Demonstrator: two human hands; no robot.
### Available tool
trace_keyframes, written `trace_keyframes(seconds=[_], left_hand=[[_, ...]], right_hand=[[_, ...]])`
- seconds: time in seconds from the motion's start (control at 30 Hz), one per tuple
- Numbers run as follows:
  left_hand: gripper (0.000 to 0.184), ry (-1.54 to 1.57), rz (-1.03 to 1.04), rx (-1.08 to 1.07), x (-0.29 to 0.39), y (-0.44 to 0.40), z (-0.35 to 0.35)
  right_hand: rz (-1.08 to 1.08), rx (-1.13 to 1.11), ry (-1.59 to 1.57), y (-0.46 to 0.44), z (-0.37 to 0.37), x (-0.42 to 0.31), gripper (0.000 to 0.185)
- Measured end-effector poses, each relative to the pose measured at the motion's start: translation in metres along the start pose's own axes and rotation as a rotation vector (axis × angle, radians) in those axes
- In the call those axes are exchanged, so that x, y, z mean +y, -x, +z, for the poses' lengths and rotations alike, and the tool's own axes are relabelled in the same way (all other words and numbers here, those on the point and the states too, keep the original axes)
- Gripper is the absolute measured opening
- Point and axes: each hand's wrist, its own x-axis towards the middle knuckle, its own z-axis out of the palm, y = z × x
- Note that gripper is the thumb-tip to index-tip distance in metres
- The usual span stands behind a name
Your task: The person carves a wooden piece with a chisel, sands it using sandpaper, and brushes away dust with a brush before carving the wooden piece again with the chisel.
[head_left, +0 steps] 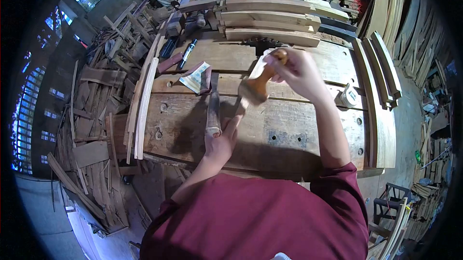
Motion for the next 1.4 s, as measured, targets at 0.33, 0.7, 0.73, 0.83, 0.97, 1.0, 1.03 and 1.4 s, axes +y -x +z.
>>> trace_keyframes(seconds=[0.33,0.7,0.73,0.83,0.97,1.0,1.03,1.4], left_hand=[[0.031,0.108,-0.052,-0.013,-0.006,0.008,0.016],[0.023,0.1,-0.002,-0.005,-0.006,0.002,0.012],[0.023,0.1,-0.003,-0.004,-0.005,0.002,0.012],[0.021,0.123,-0.005,0.016,-0.004,0.001,0.011],[0.022,0.118,-0.014,0.003,-0.004,0.002,0.012],[0.023,0.111,-0.03,-0.018,-0.004,0.002,0.011],[0.023,0.111,-0.028,-0.019,-0.005,0.002,0.012],[0.028,0.098,0.016,0.003,-0.007,0.003,0.013]], right_hand=[[-0.111,0.137,0.21,-0.015,0.004,0.025,0.018],[-0.093,0.219,0.39,-0.022,-0.009,0.038,0.021],[-0.097,0.203,0.154,-0.027,-0.008,0.052,0.021],[-0.055,0.204,0.061,-0.027,-0.011,0.064,0.02],[-0.166,0.352,0.588,-0.023,-0.008,0.05,0.021],[-0.138,0.325,0.536,-0.021,-0.008,0.041,0.02],[-0.109,0.297,0.484,-0.019,-0.009,0.036,0.02],[0.084,0.145,0.519,-0.016,-0.046,0.039,0.016]])
